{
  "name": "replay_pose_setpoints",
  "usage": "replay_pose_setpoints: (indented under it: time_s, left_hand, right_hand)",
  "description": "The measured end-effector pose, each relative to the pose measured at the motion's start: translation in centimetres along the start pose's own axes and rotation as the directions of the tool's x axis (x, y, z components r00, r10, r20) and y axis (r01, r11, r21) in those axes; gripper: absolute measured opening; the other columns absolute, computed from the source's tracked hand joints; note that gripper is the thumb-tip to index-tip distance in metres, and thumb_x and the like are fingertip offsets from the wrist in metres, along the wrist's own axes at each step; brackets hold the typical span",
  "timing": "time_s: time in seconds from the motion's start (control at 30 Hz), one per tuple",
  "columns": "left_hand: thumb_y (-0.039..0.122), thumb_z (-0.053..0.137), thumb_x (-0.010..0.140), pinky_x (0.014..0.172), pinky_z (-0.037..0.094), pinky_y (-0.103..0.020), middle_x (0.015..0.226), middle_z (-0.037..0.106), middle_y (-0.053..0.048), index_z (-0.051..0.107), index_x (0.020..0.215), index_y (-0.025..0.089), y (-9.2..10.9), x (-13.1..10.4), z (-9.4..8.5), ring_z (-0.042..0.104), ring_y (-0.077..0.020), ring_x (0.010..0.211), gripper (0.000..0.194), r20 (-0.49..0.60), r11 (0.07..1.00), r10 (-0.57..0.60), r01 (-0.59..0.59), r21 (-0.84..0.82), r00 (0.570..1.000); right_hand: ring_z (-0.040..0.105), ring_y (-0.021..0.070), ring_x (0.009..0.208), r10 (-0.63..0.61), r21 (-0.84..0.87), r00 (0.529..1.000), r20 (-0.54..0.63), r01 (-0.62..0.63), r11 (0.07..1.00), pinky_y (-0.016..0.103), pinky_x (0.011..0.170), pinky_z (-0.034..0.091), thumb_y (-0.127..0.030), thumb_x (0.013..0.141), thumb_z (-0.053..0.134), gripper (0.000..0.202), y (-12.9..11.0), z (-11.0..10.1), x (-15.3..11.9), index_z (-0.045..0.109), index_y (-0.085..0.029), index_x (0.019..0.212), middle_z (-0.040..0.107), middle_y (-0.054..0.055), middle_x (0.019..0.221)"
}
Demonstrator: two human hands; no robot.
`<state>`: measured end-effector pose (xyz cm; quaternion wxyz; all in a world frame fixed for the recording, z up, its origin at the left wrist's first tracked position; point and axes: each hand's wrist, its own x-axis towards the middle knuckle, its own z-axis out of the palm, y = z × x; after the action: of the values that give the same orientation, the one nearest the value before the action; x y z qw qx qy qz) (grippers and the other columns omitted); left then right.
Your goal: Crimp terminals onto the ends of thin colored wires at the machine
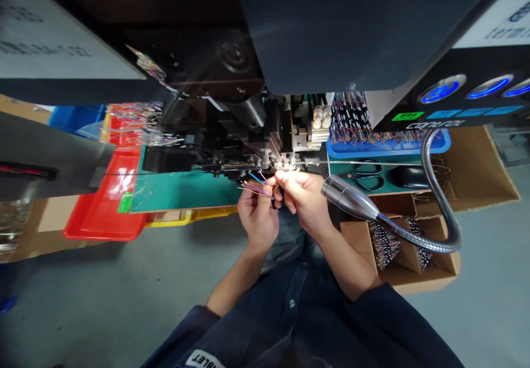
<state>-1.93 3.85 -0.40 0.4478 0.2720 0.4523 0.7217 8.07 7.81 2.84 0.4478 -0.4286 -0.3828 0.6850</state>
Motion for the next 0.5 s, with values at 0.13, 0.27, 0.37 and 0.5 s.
replay_pose_setpoints:
  time_s: [0.13,0.27,0.37,0.5]
  left_hand:
    - [0.048,0.092,0.105,0.06,0.052,-0.022,0.071,0.067,0.004,0.074,0.089,0.022,-0.2,-0.1,-0.4,0.063,-0.0102,0.061,0.036,0.019,1.0,-0.016,0.016,-0.003,1.0]
    - [0.054,0.093,0.102,0.056,0.05,-0.022,0.069,0.066,0.003,0.072,0.086,0.022,-0.3,-0.2,-0.7,0.059,-0.0102,0.057,0.041,0.072,0.999,-0.046,0.047,-0.004,0.996]
    - [0.052,0.093,0.103,0.057,0.049,-0.022,0.07,0.068,0.003,0.069,0.084,0.022,-0.3,-0.2,-0.7,0.059,-0.0099,0.058,0.042,0.068,0.998,-0.054,0.052,0.022,0.996]
    - [0.054,0.091,0.104,0.06,0.052,-0.024,0.072,0.07,0.002,0.069,0.085,0.023,-0.2,-0.2,-0.6,0.063,-0.0112,0.06,0.043,0.046,0.998,-0.055,0.053,0.038,0.997]
  right_hand:
    - [0.052,0.0178,0.049,-0.083,-0.083,0.997,0.012,0.083,0.993,0.034,0.051,0.051,-0.068,0.101,0.087,0.045,-0.6,0.0,-0.2,0.087,-0.025,0.085,0.052,-0.005,0.049]
    - [0.049,0.0171,0.045,-0.11,-0.204,0.993,0.035,0.114,0.972,0.035,0.045,0.047,-0.069,0.1,0.088,0.046,-1.6,-0.1,-0.5,0.086,-0.025,0.087,0.058,-0.003,0.052]
    - [0.045,0.0153,0.043,-0.113,-0.214,0.994,0.01,0.113,0.97,0.033,0.042,0.041,-0.063,0.102,0.088,0.041,-2.0,-0.2,-0.5,0.086,-0.025,0.087,0.059,-0.003,0.053]
    - [0.054,0.0158,0.046,-0.048,-0.154,0.999,0.013,0.049,0.987,0.031,0.043,0.04,-0.058,0.104,0.085,0.037,-1.9,-0.3,-0.3,0.09,-0.024,0.091,0.064,-0.002,0.054]
